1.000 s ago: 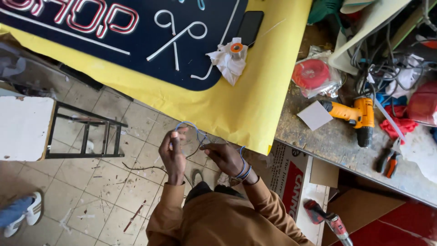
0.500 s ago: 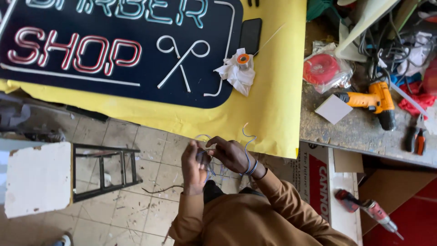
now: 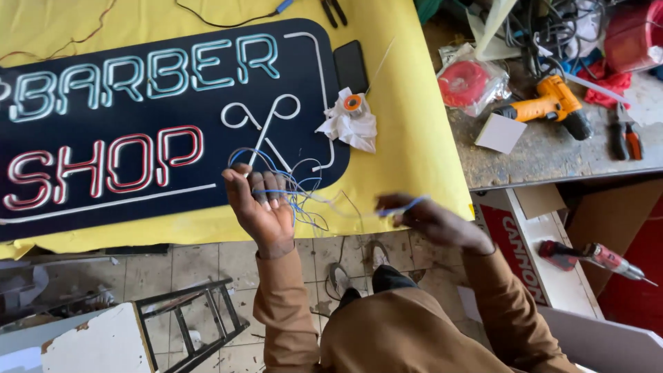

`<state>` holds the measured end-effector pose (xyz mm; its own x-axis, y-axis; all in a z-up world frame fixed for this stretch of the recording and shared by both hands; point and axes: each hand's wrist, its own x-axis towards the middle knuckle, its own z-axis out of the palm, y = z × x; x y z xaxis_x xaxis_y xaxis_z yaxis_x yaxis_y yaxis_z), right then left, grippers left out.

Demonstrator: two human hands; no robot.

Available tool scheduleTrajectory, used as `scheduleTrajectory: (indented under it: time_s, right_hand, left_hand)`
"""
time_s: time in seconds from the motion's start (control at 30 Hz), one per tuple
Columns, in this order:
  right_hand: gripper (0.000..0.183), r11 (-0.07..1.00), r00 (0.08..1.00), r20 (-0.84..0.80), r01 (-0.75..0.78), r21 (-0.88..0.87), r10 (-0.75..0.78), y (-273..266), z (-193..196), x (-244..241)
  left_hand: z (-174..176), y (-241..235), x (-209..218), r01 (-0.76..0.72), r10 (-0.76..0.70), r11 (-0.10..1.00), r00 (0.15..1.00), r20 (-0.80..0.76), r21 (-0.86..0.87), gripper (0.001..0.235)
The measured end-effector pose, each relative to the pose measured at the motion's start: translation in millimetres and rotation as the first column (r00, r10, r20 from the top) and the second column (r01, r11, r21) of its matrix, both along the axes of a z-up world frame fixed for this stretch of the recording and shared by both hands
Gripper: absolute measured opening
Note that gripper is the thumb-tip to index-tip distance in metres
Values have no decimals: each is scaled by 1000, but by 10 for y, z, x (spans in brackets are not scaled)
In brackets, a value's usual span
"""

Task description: Soldering electrical connections on a neon-style barber shop sign using a soldering iron and solder wire.

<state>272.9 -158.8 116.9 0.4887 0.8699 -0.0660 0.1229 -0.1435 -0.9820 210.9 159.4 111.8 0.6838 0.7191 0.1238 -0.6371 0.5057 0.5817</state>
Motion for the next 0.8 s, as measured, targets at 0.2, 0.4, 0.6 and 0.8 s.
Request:
scheduleTrajectory:
  time_s: [0.2, 0.4, 0.6, 0.8]
  right_hand:
    - [53, 657, 757, -62, 600, 457, -650, -378, 85, 625]
    - [39, 761, 767, 0, 635, 133, -641, -620, 255, 673]
    - [31, 573, 626, -145, 768, 287, -766, -1001, -766, 1073]
    - [31, 608, 634, -138, 771, 188, -761, -1068, -1111, 1098]
  left_hand:
    - [256, -919, 964, 305, -309, 947, 951, 28, 98, 31]
    - [1198, -1908, 1751, 569, -623, 770, 767, 150, 288, 26]
    - [-50, -2278, 2695, 434, -444, 765, 891, -99, 476, 44]
    - [-1460, -2009, 2469, 367, 92, 163, 919, -384, 916, 52]
